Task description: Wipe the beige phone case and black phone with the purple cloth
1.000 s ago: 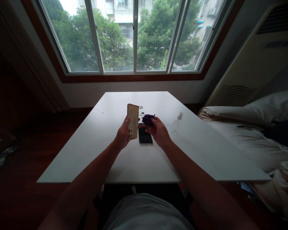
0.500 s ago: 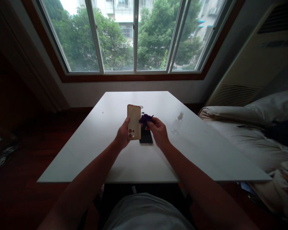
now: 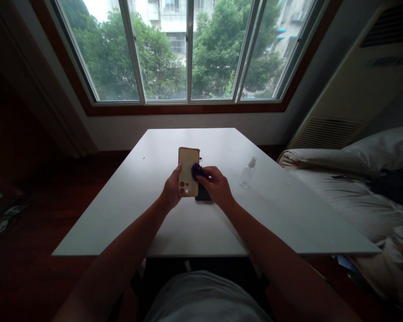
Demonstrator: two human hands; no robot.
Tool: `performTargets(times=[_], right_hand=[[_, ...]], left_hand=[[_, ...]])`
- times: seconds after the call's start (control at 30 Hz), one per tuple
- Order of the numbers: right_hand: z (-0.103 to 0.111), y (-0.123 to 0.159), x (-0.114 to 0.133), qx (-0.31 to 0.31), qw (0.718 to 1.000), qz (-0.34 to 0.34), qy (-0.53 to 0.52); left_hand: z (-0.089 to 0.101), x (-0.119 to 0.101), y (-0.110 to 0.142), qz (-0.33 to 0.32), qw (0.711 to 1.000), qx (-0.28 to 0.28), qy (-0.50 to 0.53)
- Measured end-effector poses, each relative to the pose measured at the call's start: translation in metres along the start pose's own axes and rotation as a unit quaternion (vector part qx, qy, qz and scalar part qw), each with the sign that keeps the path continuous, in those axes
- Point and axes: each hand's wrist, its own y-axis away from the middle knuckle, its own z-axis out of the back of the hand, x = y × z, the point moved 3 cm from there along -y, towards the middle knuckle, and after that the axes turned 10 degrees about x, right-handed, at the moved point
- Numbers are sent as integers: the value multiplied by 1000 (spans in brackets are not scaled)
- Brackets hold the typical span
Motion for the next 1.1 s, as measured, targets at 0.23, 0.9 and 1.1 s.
performTargets(times=[0.23, 0.9, 1.1], right_hand=[[-5, 3, 3, 55, 996, 4, 69], [-28, 14, 2, 225, 966, -82, 100], [-30, 15, -14, 241, 947, -211, -29]], left_hand=[[1, 0, 0, -4, 1000, -15, 8], [10, -2, -2, -88, 991, -48, -86], [2, -4, 3, -132, 986, -11, -103]])
